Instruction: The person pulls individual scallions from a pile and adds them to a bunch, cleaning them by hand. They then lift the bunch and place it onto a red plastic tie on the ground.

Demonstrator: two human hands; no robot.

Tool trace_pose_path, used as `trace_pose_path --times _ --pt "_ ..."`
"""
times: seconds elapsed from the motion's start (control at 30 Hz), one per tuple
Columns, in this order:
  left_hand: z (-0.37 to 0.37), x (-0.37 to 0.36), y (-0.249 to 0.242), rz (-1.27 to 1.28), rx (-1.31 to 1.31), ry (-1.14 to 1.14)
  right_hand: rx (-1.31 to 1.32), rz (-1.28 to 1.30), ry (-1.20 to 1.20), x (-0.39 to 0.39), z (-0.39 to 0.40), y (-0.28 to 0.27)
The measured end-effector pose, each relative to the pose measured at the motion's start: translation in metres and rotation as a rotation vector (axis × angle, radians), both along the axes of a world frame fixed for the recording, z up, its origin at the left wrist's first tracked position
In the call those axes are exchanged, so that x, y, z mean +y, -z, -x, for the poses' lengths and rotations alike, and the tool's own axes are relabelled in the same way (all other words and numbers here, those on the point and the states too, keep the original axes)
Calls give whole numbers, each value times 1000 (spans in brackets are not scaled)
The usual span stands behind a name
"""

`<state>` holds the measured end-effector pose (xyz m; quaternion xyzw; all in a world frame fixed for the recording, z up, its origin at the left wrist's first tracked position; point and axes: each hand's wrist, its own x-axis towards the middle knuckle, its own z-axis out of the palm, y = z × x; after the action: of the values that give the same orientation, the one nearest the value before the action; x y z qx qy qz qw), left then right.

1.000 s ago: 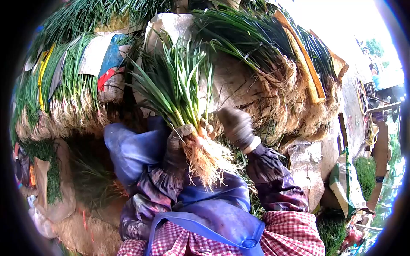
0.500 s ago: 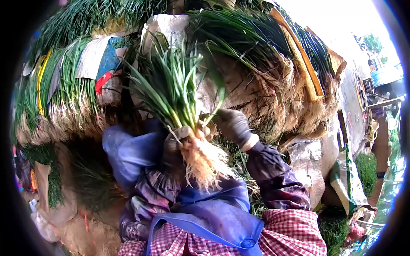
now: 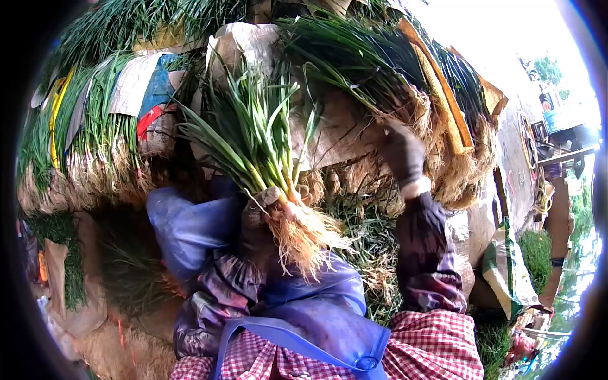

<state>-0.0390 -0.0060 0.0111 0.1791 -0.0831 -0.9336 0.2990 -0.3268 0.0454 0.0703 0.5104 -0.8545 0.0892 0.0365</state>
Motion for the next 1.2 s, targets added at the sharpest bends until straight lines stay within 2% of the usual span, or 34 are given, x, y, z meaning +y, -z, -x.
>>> trace_pose_path --times 0.03,0.07,0.1,0.13,0.23,0.27,0.3,0.33,0.4,0.47,0.53,0.6,0.67,0.7,0.73,0.8,0.83,0.87,0.9,0.93,1.0,1.07,1.1,1.13,1.17,1.2 --pt "-3 -4 15 28 15 51 64 167 91 -5 13 -4" --pt "-2 -8 21 60 35 100 213 211 184 -12 29 -1" --pt "-1 -8 26 158 41 113 214 138 166 -14 40 3" --pt "0 -6 21 187 26 99 186 92 128 -17 44 7" --pt "1 -5 7 125 26 76 99 373 -182 -6 -11 -3" --pt "1 -5 4 79 33 74 -195 450 -297 2 -32 1" --pt "-1 -5 9 127 17 73 -677 524 -363 11 -50 21" --pt "-2 -5 15 175 2 73 -710 413 -376 20 -84 2" --pt "0 -4 23 124 55 82 -457 269 -510 30 -119 0" --pt "0 -7 21 99 89 104 -640 145 -566 37 -121 9" --pt "-2 -9 16 97 100 140 -1163 376 -388 27 -100 34" --pt "3 -2 11 38 41 54 -513 379 -261 7 -83 27" --pt "8 -1 7 32 115 84 -461 299 -233 -14 -89 30" --pt "8 0 6 25 146 99 -387 298 -301 -20 -91 42" --pt "7 -1 4 21 174 112 -355 405 -434 -21 -95 61" --pt "3 -3 5 7 229 122 -568 267 -440 -6 -116 64" --pt "0 -3 6 -6 259 127 -529 247 -434 3 -120 59" --pt "-3 -5 38 69 233 133 -217 -199 -511 9 -118 41" --pt "-7 -7 95 142 209 141 -271 -185 -553 19 -112 42" --pt "-4 -5 81 119 126 134 -325 -173 -593 29 -105 43" --pt "3 -2 51 68 -38 125 -244 -190 -476 28 -93 30" --pt "4 -1 13 156 51 157 -87 -389 -623 20 -96 12" --pt "0 -9 57 138 46 195 -609 -161 -860 31 -77 54" --pt "1 -18 63 120 41 233 -349 -519 -732 36 -82 58" --pt "-2 -10 69 111 51 170 -37 -904 -684 42 -86 62" --pt "1 -3 39 97 62 106 224 -1071 -613 45 -82 58"
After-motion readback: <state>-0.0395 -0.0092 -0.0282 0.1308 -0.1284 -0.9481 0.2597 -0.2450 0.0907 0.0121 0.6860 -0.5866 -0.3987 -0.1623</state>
